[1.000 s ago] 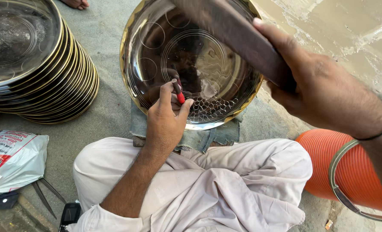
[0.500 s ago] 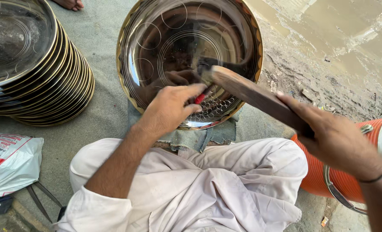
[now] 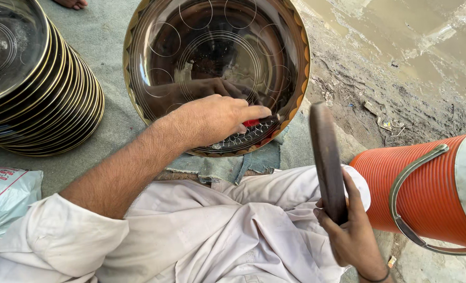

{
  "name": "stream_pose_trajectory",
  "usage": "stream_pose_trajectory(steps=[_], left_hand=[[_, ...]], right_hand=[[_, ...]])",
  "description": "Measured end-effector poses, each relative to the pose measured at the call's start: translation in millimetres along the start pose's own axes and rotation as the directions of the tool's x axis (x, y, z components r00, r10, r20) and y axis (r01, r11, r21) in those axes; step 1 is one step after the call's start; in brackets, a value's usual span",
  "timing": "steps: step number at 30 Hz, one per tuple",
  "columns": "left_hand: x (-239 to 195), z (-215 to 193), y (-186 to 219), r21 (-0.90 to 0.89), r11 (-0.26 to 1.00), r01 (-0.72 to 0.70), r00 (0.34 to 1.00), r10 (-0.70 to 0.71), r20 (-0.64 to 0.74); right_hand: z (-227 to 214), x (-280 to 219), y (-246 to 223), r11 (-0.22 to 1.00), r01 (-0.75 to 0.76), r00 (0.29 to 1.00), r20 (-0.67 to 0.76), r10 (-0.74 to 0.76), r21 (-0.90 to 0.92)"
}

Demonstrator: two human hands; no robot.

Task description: The person sits on the ground and uses a hammer and a red-handled punch to create a pattern of indentations on a large metal plate. The person repeatedly strikes the punch to form a honeycomb-like texture on the plate's surface.

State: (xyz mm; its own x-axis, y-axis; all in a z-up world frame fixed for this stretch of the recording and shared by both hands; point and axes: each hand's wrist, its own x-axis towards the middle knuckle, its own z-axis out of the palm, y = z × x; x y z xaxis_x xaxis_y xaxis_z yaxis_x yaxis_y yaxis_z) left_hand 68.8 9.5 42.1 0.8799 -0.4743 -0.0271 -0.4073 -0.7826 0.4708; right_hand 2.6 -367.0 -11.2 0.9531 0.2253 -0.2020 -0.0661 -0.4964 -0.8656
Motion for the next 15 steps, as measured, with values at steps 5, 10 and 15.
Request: stream_pose_trajectory(steps=[5,10,15], left_hand=[[3.6,2.6,1.8,0.137,0.990,0.038,0.989,-0.057,0.139],[-1.4,5.0,1.3,0.162,0.985,-0.056,0.998,0.051,0.032],[-17.7,12.3,-0.2,-0.021,0.996,0.090,0.986,-0.092,-0.139]], right_hand=[[20.4,-10.8,8.8,0.993,0.113,0.984,-0.135,-0.116,-0.029],[29.0,-3.5,5.6,0.853,0.281,0.914,-0.148,-0.377,-0.439],[0.2,33.8,-25.6,0.763,0.425,0.892,0.083,-0.444,-0.487]])
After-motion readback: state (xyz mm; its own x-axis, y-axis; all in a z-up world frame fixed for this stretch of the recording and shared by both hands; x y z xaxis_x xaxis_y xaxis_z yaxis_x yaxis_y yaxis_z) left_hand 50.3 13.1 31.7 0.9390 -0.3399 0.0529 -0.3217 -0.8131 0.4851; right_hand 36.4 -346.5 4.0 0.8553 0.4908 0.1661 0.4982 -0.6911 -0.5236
